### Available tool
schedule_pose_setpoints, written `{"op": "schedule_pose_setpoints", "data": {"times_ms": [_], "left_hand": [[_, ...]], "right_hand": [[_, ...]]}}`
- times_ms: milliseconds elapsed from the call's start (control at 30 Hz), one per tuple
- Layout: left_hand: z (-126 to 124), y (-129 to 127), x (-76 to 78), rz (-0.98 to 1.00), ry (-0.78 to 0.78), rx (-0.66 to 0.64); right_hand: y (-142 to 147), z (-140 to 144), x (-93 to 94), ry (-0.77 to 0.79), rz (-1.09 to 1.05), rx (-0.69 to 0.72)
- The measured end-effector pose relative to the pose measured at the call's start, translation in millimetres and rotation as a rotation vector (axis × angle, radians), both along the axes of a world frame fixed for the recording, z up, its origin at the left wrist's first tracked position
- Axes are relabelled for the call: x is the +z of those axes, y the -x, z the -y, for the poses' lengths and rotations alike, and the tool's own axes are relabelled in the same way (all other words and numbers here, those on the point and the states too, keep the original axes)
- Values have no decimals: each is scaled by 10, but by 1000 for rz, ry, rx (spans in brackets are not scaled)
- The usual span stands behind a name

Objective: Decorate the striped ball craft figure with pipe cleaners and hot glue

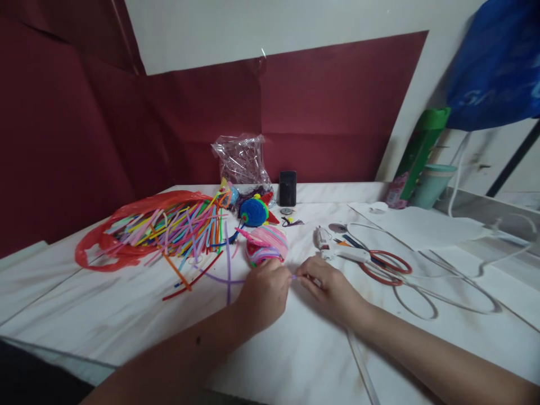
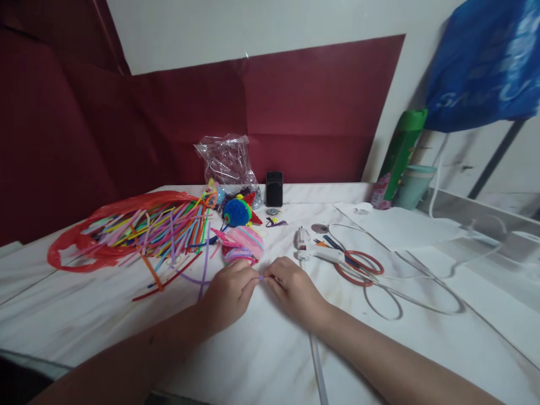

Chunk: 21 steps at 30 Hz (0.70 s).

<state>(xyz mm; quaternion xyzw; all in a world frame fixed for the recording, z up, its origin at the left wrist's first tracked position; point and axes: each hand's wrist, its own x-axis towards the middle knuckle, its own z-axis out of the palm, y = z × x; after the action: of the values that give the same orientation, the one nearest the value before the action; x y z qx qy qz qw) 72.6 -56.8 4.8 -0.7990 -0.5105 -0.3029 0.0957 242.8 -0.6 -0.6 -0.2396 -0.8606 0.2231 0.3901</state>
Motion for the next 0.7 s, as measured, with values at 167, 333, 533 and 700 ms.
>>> {"op": "schedule_pose_setpoints", "data": {"times_ms": [167, 333, 533, 700], "left_hand": [[-3, -2, 32, 9, -146, -84], [43, 127, 267, 169, -227, -78], [290, 738, 721, -54, 88, 497], [380, 1001, 336, -222, 400, 713]], "right_hand": [[-14, -33, -24, 48, 1, -24], [11, -82, -46, 437, -101, -66], [17, -73, 38, 723, -258, -90], [-9, -61, 98, 727, -347, -31]]}}
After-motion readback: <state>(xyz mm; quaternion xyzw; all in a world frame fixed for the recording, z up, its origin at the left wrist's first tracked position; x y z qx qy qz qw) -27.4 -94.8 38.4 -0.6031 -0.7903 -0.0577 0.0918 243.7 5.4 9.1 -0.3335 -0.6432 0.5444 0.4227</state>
